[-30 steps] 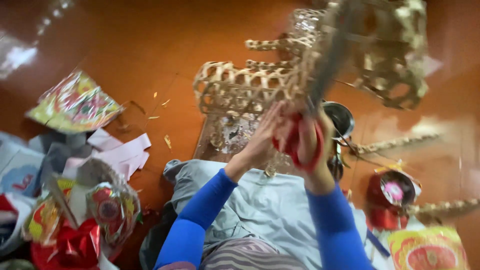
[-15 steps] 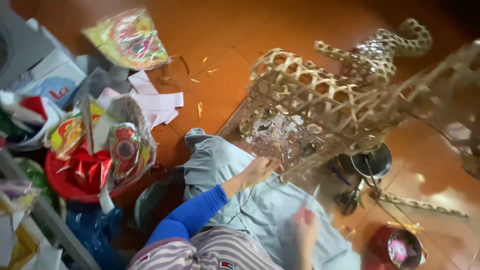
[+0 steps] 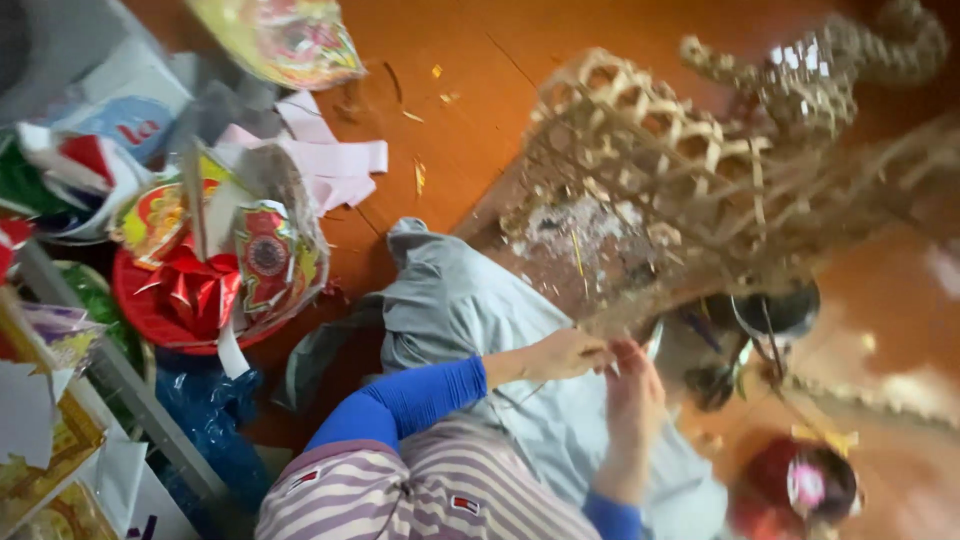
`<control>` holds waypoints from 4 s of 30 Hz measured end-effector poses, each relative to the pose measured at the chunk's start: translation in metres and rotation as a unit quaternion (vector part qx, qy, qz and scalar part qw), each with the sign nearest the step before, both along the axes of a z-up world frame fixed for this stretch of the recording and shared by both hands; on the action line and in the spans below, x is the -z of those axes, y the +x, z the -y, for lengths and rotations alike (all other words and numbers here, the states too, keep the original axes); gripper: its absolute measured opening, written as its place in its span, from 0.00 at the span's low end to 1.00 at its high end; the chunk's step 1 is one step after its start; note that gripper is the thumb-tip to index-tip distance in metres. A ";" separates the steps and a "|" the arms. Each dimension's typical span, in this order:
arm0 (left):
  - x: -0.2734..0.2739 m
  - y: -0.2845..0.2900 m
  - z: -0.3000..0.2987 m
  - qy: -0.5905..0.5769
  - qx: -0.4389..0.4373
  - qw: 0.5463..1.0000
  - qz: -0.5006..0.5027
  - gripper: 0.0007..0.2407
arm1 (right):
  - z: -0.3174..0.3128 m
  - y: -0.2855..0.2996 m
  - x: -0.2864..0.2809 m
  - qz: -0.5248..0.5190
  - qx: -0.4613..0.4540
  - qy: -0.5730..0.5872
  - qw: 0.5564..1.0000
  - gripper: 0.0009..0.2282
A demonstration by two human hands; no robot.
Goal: The person sits on the floor weaving thin bamboo strips into an openwork animal-shaped lantern frame, tucking and tightening strips by hand and trimming excess with scissors. They rotate the frame to work on different sides and set it down on the floor beside them.
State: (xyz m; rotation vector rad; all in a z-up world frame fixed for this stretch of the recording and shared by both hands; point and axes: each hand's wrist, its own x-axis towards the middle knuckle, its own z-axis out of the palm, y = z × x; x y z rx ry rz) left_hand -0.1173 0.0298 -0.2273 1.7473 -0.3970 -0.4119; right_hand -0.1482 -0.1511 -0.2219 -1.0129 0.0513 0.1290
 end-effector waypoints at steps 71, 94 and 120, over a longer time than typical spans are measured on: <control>-0.176 0.136 -0.019 0.060 -0.029 0.985 0.158 0.12 | -0.042 0.091 -0.178 0.260 0.296 -0.541 0.743 0.07; -0.194 0.149 0.011 0.197 -0.032 0.941 0.274 0.13 | 0.034 0.145 -0.181 -0.053 -0.071 -0.254 0.963 0.05; -0.169 0.153 0.045 0.208 0.054 0.900 0.379 0.07 | 0.028 0.113 -0.140 0.303 0.109 -0.492 0.809 0.24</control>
